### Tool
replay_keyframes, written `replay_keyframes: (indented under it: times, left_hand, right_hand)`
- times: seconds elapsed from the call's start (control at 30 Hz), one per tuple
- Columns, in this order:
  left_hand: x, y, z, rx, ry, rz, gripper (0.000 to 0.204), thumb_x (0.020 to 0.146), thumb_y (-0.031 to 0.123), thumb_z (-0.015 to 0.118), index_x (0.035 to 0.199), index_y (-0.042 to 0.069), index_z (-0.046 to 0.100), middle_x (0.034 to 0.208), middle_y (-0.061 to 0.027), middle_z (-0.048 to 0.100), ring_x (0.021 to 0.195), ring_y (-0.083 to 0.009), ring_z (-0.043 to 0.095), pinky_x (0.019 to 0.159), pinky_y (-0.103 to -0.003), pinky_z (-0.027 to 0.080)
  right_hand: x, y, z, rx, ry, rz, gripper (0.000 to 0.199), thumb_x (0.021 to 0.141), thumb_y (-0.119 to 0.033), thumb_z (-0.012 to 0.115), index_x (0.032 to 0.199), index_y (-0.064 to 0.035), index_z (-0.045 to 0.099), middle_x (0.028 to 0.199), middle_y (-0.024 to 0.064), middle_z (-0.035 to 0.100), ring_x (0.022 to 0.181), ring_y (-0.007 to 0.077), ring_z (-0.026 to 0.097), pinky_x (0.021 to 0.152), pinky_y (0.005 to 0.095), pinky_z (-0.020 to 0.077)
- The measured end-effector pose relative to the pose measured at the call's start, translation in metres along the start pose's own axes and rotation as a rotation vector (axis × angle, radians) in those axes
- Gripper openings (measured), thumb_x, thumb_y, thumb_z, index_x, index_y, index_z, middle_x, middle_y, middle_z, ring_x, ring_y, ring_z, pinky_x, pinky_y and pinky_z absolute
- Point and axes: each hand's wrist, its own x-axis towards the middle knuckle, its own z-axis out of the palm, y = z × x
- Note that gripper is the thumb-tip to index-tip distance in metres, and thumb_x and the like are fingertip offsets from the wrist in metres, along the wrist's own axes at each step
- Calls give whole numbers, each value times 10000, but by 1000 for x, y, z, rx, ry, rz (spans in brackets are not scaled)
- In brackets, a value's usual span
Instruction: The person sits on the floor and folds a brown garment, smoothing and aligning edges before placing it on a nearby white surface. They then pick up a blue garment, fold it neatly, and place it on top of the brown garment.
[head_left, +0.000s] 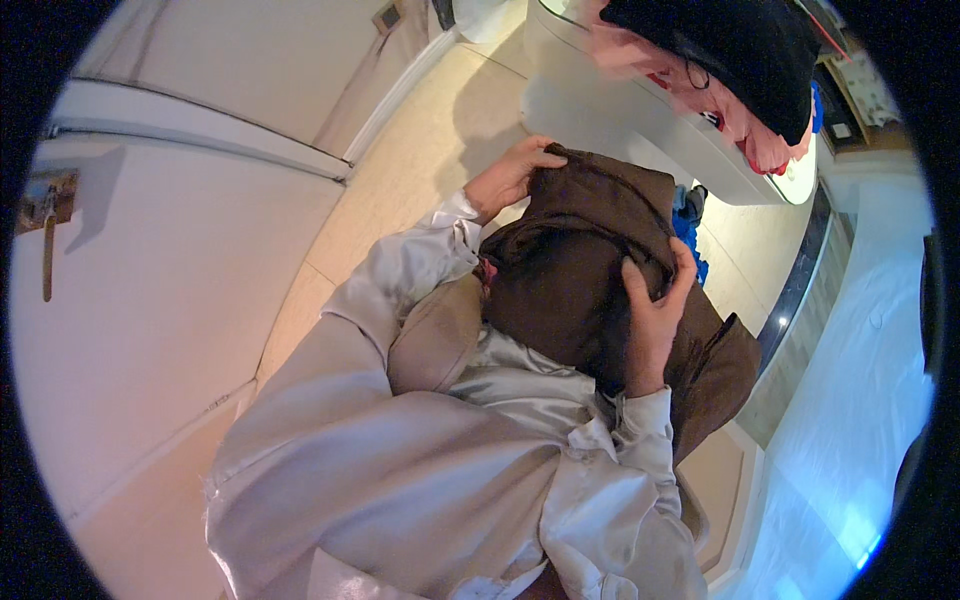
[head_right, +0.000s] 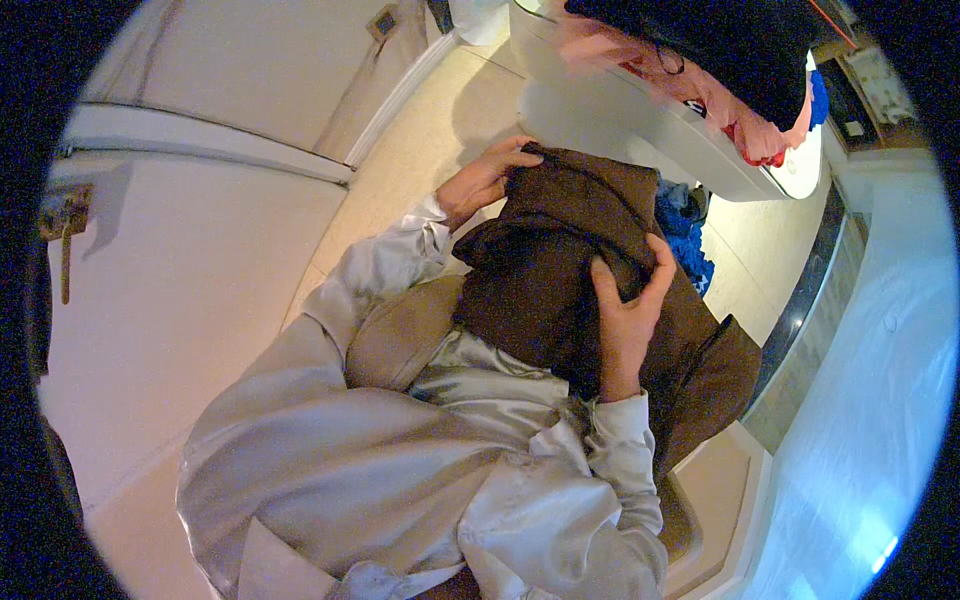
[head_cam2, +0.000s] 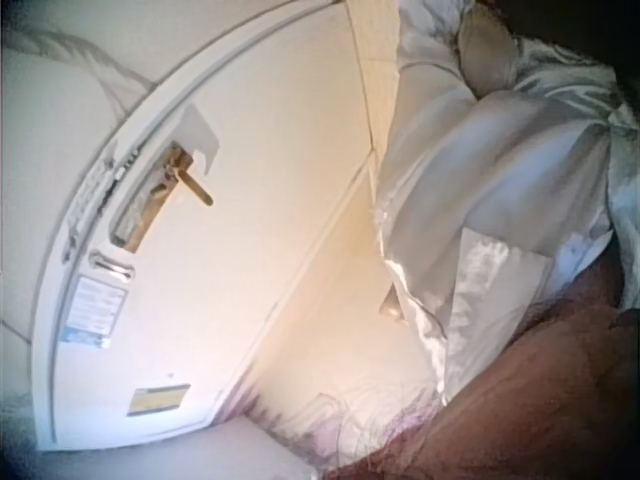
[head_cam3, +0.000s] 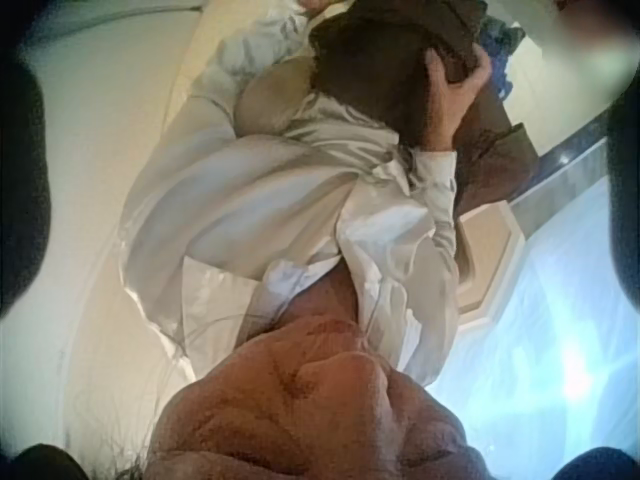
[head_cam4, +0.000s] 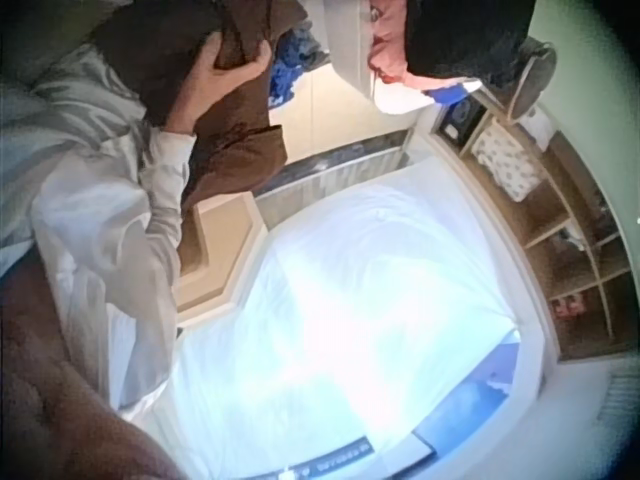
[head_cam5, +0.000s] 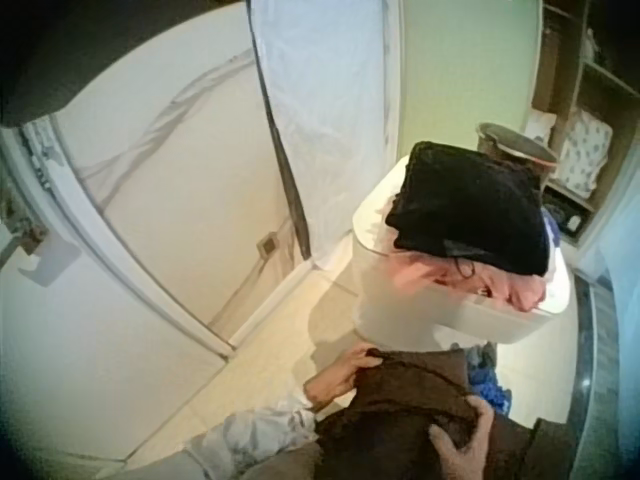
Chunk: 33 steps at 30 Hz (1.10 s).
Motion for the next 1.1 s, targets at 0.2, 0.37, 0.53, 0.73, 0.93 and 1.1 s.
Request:
replay_keyframes:
  times: [0.2,0.37,0.53,0.73,0.93,1.1]
  left_hand:
    - [-15,4,16,-16,9,88,382,867,36,670,1211,-28,519,1044,-107,663,927,-205,678,855,-330,571]
    - [2,-10,-3,-135,-71,-37,432,879,51,662,1270,-16,493,1094,-119,652,946,-216,670,869,-339,567]
    - [15,-5,-6,-106,87,83,396,881,43,657,1240,-16,500,1067,-109,660,898,-217,671,840,-344,573]
    - [15,-9,-6,-105,115,87,236,903,77,637,1116,-6,582,987,-106,678,867,-197,665,795,-342,576]
    - [-13,-18,-8,-16,2,-118,326,965,268,612,1137,-8,637,1052,-102,696,930,-201,665,851,-324,550]
    - [-45,-35,-14,64,-100,-311,601,987,495,532,1328,1,556,1311,-108,607,1163,-214,584,1020,-344,463]
  right_hand:
    - [0,1,-13,379,105,277,576,854,-27,705,1363,-36,436,1318,136,508,1175,226,522,1015,329,419]
    - [1,16,-10,437,109,215,573,789,118,629,1321,-35,481,1194,85,568,1063,196,568,966,304,450]
    - [0,15,-23,-49,234,-47,528,740,166,507,1234,-19,540,1094,76,574,1044,209,548,977,299,412]
    - [-3,20,-12,-447,90,-236,542,672,129,532,1190,-23,570,1113,180,557,1096,379,531,1027,410,394]
    - [-4,42,-20,-606,48,-185,563,698,75,597,1246,-39,532,1153,200,533,1117,410,509,1019,448,395]
    - [-8,39,-19,-703,76,-150,542,727,36,633,1251,-58,533,1186,188,524,1145,414,493,1026,448,392]
